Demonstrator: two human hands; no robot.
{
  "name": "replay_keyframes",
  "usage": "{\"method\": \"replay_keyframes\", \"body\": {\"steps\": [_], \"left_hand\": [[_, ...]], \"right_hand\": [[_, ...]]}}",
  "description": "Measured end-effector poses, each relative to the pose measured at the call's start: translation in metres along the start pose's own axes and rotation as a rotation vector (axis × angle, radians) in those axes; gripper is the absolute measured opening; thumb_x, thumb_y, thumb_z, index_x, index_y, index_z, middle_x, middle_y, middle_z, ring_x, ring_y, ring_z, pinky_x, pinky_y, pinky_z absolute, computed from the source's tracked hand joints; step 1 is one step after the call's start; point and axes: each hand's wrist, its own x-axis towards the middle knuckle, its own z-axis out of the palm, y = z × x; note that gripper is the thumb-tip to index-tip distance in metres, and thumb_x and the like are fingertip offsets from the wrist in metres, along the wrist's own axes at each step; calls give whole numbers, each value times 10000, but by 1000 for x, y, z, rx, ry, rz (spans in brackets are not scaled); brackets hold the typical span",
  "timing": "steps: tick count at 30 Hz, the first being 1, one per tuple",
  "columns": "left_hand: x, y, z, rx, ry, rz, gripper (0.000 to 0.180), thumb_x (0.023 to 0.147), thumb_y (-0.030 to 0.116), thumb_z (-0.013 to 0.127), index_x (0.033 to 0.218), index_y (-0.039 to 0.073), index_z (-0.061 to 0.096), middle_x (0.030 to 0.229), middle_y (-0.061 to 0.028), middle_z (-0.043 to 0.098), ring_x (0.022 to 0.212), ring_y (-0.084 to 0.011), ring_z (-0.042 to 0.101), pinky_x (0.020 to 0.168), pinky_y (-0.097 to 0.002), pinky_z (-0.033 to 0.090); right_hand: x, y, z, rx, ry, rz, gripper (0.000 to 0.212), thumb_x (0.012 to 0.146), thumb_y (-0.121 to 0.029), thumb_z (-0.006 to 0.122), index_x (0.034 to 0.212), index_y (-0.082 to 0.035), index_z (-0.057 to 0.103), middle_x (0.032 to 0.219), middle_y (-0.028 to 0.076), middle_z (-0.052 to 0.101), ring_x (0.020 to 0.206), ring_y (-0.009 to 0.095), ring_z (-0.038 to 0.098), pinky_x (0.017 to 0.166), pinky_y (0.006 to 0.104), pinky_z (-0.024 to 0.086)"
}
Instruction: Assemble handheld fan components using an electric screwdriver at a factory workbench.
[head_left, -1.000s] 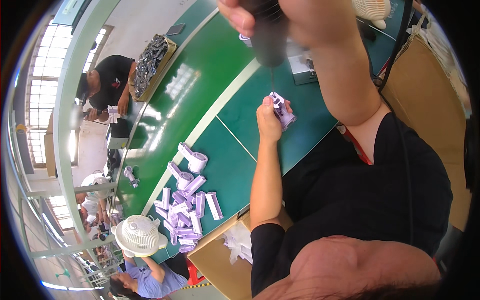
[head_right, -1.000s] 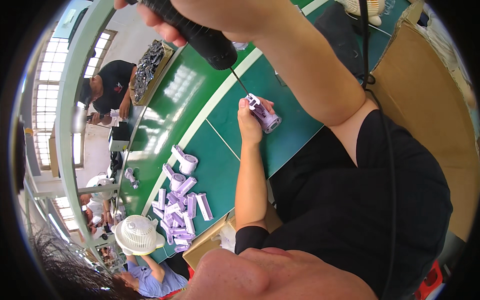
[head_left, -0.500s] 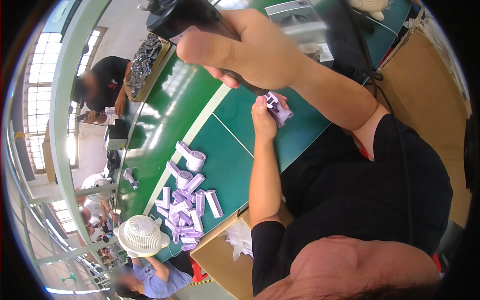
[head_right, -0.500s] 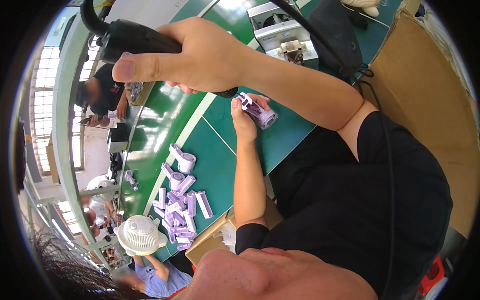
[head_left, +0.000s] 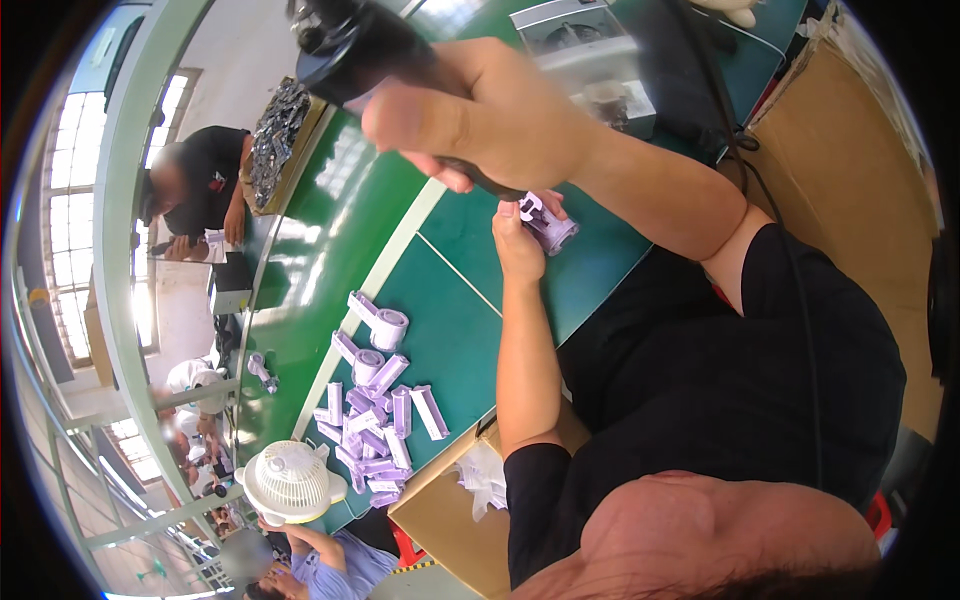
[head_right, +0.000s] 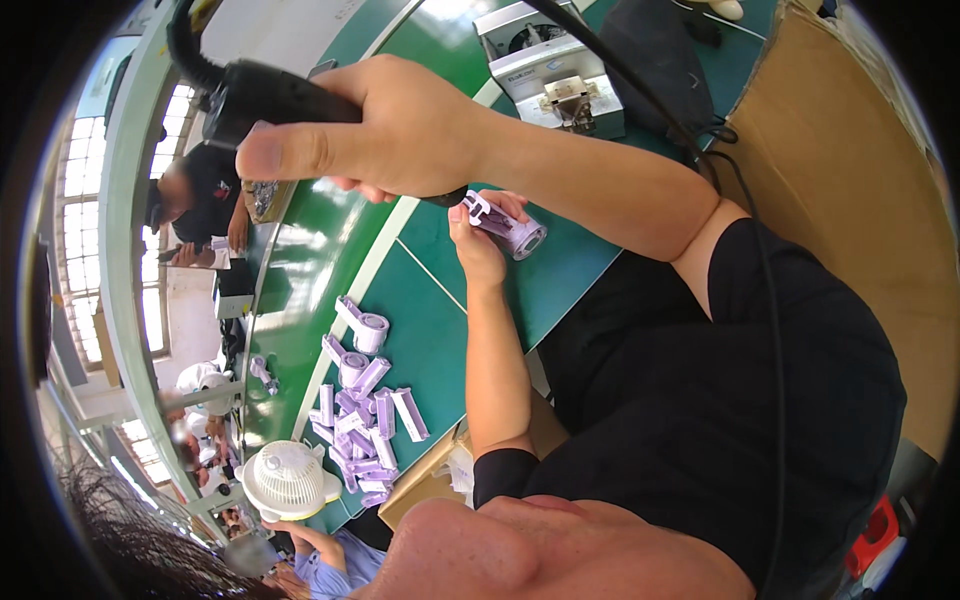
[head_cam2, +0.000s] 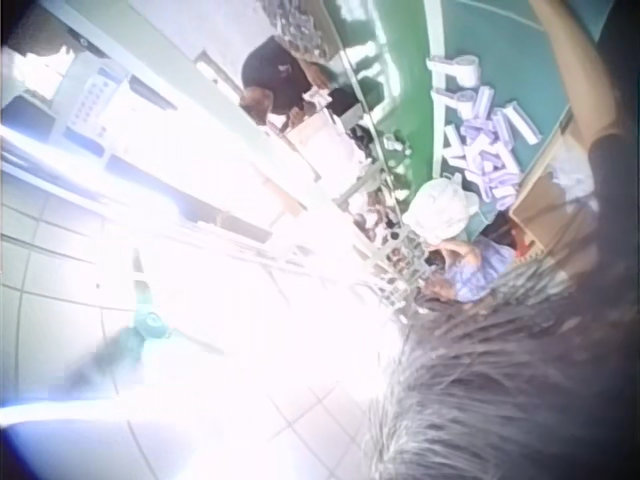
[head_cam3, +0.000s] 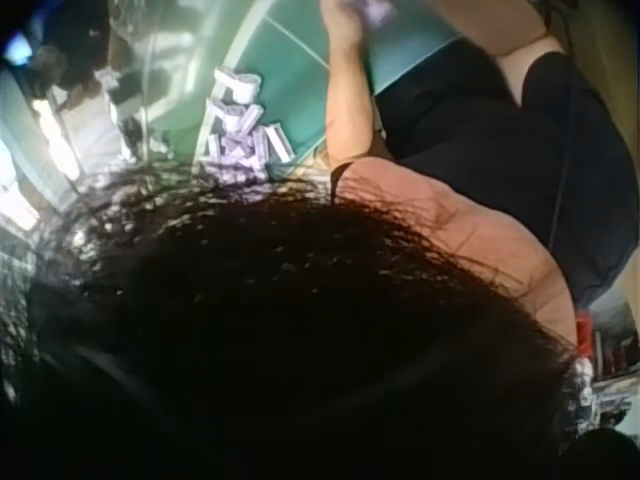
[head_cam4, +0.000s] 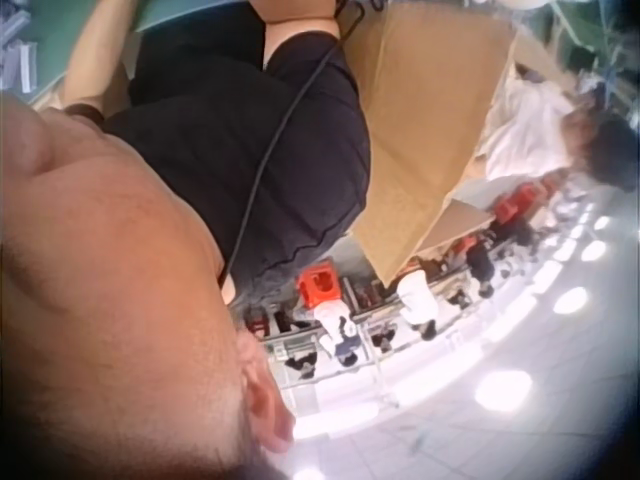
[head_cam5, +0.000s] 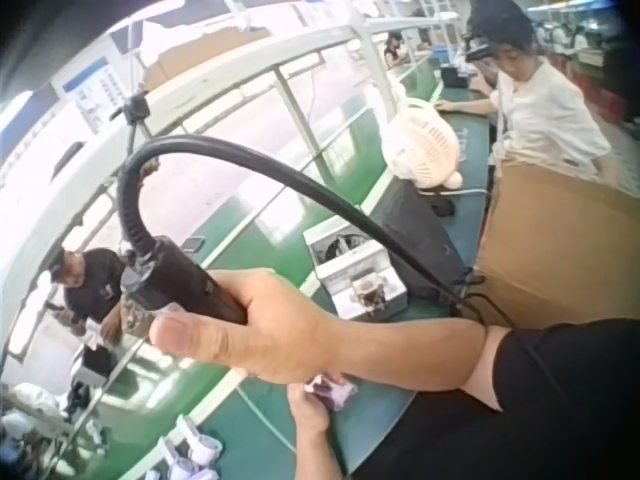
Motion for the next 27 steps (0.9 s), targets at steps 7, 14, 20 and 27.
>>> {"method": "replay_keyframes", "body": {"steps": [7, 14, 20, 27], "left_hand": [[-15, -4, -5, -87, 113, -86, 475, 1057, 466, 398, 1122, 20, 547, 861, -176, 676, 737, -306, 688, 694, -417, 569], [-13, -17, -5, 23, 302, -78, 565, 1071, 574, 398, 1265, 73, 571, 1127, -65, 655, 1021, -245, 675, 853, -385, 551], [-10, 7, -38, -138, 191, -296, 816, 1067, 748, 273, 1196, 15, 607, 1106, -151, 684, 1053, -303, 666, 965, -429, 518], [44, 41, -83, -148, 747, -202, 878, 1055, 723, 407, 1541, -9, 372, 1412, -244, 554, 1172, -378, 666, 1049, -539, 532]], "right_hand": [[-3, 3, -3, -9, -110, 48, 753, 785, -797, 772, 905, -54, 766, 686, 7, 625, 624, 130, 650, 585, 289, 521], [2, -8, -2, 32, -184, -12, 755, 774, -777, 798, 913, -36, 747, 712, 29, 659, 621, 139, 656, 568, 292, 517], [4, -68, -20, 215, 227, -238, 695, 814, -715, 817, 961, -41, 735, 649, 8, 619, 563, 95, 617, 511, 267, 486], [-10, -13, -53, -10, 352, -349, 599, 854, -607, 843, 1090, -62, 769, 763, -33, 645, 710, 59, 588, 628, 256, 461]]}}
